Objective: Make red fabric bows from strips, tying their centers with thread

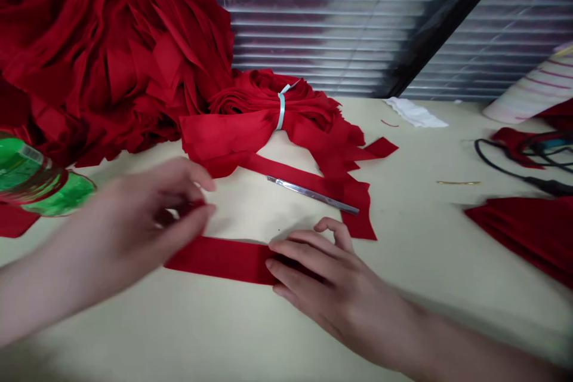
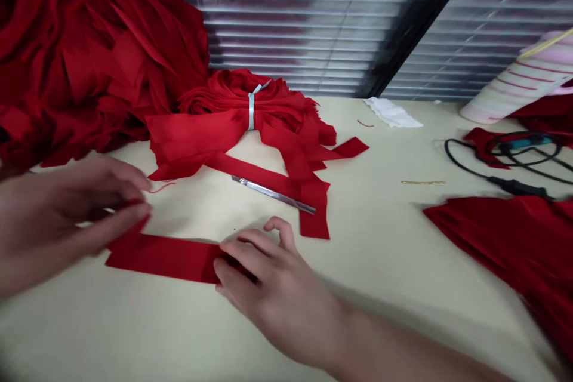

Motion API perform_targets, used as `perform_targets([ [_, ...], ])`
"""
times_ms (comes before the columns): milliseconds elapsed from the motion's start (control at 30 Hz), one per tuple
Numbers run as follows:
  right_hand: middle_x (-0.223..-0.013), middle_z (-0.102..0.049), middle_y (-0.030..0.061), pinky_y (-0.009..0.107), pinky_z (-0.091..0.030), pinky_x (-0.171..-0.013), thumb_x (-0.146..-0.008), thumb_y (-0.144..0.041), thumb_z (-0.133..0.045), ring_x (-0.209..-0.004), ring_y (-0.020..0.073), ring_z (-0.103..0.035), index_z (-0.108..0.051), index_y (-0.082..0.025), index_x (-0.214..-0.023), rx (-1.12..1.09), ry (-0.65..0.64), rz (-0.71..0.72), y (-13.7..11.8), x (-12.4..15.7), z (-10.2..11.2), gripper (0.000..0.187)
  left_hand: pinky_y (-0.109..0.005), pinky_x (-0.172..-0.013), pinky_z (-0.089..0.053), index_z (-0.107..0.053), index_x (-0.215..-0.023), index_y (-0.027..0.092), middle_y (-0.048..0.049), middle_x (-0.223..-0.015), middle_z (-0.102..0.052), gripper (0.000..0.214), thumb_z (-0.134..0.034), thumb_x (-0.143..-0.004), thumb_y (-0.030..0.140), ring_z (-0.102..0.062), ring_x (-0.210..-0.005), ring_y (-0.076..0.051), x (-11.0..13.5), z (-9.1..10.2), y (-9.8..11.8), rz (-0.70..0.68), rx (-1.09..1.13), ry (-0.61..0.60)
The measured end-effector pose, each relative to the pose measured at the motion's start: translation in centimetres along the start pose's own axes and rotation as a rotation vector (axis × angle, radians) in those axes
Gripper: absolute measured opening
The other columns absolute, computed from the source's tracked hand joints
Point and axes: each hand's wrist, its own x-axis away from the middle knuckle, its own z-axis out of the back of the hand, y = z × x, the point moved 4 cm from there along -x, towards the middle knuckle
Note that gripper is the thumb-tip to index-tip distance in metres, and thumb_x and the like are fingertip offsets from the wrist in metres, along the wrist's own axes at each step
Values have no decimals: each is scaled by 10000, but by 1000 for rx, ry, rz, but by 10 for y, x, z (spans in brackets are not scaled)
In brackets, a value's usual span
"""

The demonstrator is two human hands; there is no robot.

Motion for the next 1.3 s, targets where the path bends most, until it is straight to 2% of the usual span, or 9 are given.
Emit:
perform_targets([
  [100, -1027, -658, 32, 371, -296, -909, -922, -238, -537, -997, 172, -558, -641, -188, -947, 22, 0, 11, 0, 0, 0, 119, -137, -494, -420, -490, -909, 210, 70, -704, -560, 50, -454, -882, 188, -529, -564, -56, -6, -46, 25, -73, 134, -167],
  [200, -955, -659, 16, 359, -309, -890, -923, -239, -534, -952, 163, -567, -638, -179, -840, 18, -17, 13, 1, -1, 0, 146, -213, -614, -484, -465, -928, 202, 23, -830, -581, 78, -390, -918, 183, -565, -708, -98, 0, -69, 41, -191, 121, -259],
  [367, -969, -652, 22, 365, -308, -904, -940, -246, -503, -983, 179, -551, -654, -181, -860, 22, -50, 18, 2, -4, 2, 182, -183, -779, -517, -410, -1187, 201, -11, -1052, -587, 294, -468, -900, 176, -600, -900, -94, 19, -60, 37, -299, 89, -221],
  [433, -973, -649, 27, 361, -312, -900, -935, -245, -510, -976, 180, -547, -657, -174, -878, 8, -55, 13, 3, -5, 2, 173, -184, -812, -512, -446, -1190, 206, -21, -1094, -588, 291, -478, -904, 163, -596, -958, -106, 23, -55, 32, -358, 12, -165],
  [500, -969, -647, 31, 359, -314, -899, -927, -246, -526, -959, 177, -545, -653, -165, -875, -12, -38, 12, 3, -4, 2, 160, -259, -816, -520, -518, -1128, 199, -42, -1097, -600, 222, -420, -934, 152, -586, -1005, -161, 24, -56, 31, -470, -117, -144],
  [633, -948, -645, 33, 352, -322, -906, -913, -239, -549, -947, 168, -547, -646, -151, -880, -41, -7, 9, 3, -1, 3, 135, -380, -809, -524, -594, -1091, 154, -83, -1092, -617, 336, -291, -954, 109, -574, -995, -231, 23, -64, 30, -627, -267, -161],
  [867, -971, -663, 38, 343, -330, -962, -897, -243, -573, -985, 168, -572, -633, -153, -885, -76, 65, -10, 5, -1, 4, 109, -390, -892, -502, -538, -1223, 139, -113, -1283, -505, 371, -416, -879, 70, -492, -1110, -258, 26, -69, 22, -610, -293, -221],
  [1033, -1018, -661, 46, 354, -331, -968, -896, -250, -575, -1007, 182, -573, -614, -158, -859, -94, 61, -32, 6, -1, 5, 107, -384, -881, -504, -543, -1202, 188, -92, -1241, -524, 354, -451, -872, 99, -491, -1111, -249, 25, -70, 19, -560, -254, -272],
  [1300, -1047, -665, 63, 371, -296, -1011, -896, -232, -576, -1007, 182, -585, -638, -138, -945, -33, 64, -27, 2, 2, 6, 123, -362, -895, -495, -528, -1213, 205, -79, -1223, -556, 360, -445, -876, 108, -514, -1111, -230, 24, -69, 16, -584, -289, -238],
])
